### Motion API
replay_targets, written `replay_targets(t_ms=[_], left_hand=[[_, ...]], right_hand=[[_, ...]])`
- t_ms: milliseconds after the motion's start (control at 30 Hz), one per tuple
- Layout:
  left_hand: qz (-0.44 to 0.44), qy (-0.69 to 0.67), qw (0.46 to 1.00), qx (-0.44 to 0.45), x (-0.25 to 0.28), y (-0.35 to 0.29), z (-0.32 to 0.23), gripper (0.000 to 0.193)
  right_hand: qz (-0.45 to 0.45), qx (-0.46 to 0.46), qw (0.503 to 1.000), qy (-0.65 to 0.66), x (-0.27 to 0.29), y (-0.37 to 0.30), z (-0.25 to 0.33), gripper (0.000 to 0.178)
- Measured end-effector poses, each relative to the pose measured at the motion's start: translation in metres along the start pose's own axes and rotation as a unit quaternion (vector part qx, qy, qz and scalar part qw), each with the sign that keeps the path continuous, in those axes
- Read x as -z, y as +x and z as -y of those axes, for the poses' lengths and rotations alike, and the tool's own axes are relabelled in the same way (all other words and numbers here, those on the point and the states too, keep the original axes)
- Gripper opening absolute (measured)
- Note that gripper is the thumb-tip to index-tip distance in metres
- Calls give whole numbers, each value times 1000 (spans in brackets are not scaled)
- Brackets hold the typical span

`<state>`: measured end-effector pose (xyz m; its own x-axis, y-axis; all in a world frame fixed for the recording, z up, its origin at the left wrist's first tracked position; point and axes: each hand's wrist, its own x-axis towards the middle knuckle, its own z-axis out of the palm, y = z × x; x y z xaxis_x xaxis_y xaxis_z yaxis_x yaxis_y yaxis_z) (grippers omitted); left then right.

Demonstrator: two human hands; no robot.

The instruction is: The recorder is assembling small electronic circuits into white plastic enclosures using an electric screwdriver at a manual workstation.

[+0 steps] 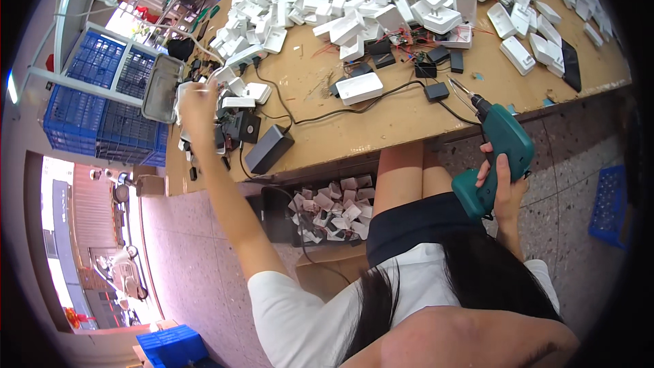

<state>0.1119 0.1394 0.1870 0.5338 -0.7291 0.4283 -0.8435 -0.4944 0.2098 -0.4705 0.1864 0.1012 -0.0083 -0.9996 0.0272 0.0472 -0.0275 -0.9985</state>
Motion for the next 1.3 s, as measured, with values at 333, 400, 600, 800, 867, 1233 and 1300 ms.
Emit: replay_targets(t_ms=[333,400,600,800,867,1233,1300], left_hand=[[219,-130,962,-94,-168,-138,-216,39],[217,-281,931,-82,-169,-134,-224,34],[90,-243,913,-316,-126,-152,-318,36],[188,-254,864,-393,-161,-182,-375,47],[193,-267,868,-372,-165,-179,-384,50],[265,-514,815,-45,-226,-115,-421,51],[300,-528,794,-3,-233,-107,-428,51]], right_hand=[[40,6,999,12,49,25,-20,35],[37,5,999,7,64,31,-22,36],[18,-7,1000,2,93,52,-29,37],[24,-3,1000,12,115,71,-27,37],[14,-1,1000,16,121,78,-26,37],[-4,-1,1000,29,140,98,-27,34],[-2,5,999,38,142,96,-24,34]])
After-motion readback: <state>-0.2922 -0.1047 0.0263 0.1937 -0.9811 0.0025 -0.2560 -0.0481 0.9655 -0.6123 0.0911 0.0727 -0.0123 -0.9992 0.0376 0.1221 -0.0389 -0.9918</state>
